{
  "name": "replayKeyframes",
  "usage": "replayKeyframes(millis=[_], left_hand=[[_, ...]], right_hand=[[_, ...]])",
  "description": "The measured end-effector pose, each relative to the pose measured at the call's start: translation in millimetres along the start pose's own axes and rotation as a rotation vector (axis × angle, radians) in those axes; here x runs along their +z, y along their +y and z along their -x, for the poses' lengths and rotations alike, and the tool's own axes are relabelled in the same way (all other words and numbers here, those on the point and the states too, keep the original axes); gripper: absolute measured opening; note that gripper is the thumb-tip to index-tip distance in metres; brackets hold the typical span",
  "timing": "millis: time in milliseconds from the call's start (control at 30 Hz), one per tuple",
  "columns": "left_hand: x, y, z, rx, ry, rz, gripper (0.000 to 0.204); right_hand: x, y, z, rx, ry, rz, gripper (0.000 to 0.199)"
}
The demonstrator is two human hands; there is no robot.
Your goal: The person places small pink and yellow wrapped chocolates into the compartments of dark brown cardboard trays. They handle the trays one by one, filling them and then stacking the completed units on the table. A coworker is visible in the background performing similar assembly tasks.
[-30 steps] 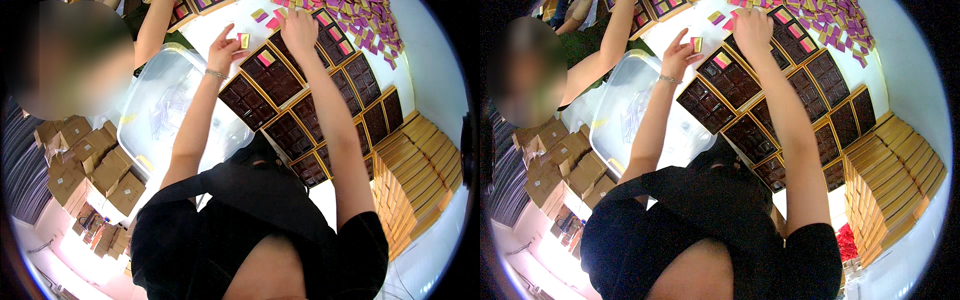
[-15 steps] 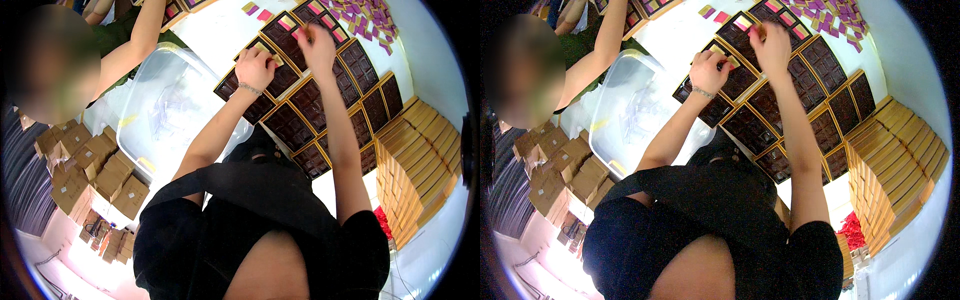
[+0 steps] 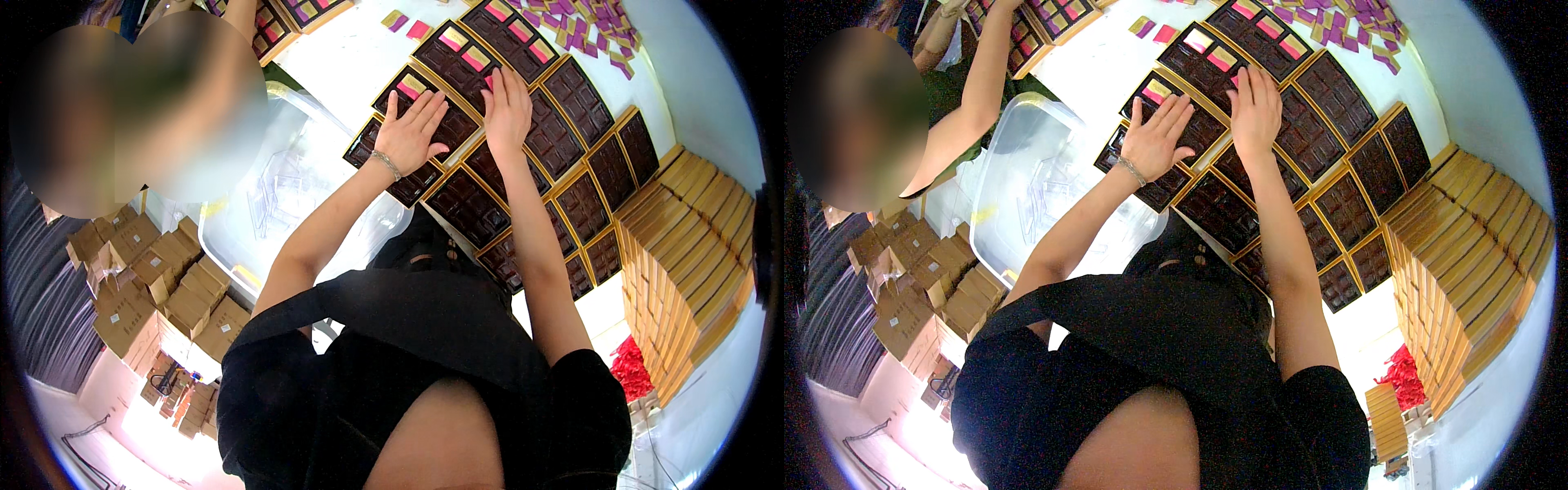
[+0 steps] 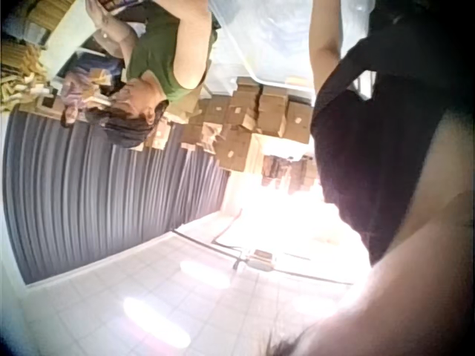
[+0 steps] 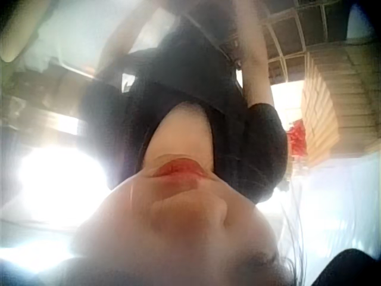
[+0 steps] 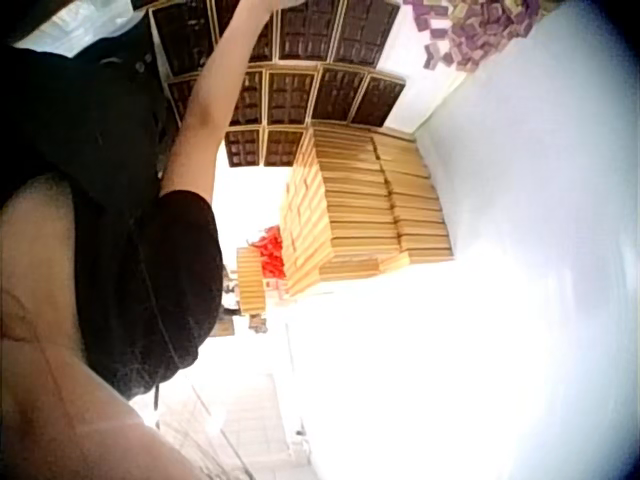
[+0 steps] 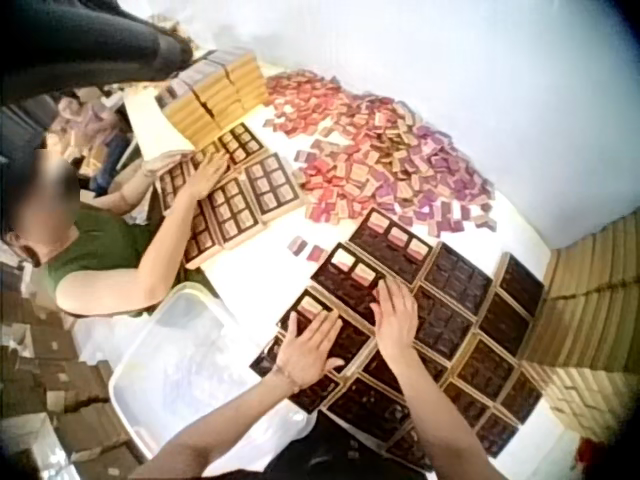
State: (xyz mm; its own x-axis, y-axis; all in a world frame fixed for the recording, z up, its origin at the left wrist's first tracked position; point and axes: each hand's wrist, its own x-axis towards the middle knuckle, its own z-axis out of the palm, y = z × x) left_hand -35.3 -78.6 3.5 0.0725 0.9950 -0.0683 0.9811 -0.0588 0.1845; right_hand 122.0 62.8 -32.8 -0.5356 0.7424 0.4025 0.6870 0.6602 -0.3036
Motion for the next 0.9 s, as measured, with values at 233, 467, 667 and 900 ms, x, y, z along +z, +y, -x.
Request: replayKeyframes(millis=[233,467,667,900], left_hand=[[-12.0,-36.1,-49.0,-0.146,0.318,-0.152,0.053],[0.5,-147.7,-128.0,0.190,0.066,-0.003,0.041],[14.3,-151.3,-147.6,0.029,0.312,0.099,0.031],[4.9,-140.5,-145.1,-0.694,0.474,1.374,0.021]], right_hand=[[-17.0,1.2,-3.3,-0.036,-0.386,0.278,0.060],[-35.8,24.1,-21.9,-0.219,-0.552,0.204,0.061],[-33.2,26.9,-26.2,-0.298,-0.597,0.127,0.069],[-33.9,4.5,-67.4,-0.374,-0.364,0.047,0.043]])
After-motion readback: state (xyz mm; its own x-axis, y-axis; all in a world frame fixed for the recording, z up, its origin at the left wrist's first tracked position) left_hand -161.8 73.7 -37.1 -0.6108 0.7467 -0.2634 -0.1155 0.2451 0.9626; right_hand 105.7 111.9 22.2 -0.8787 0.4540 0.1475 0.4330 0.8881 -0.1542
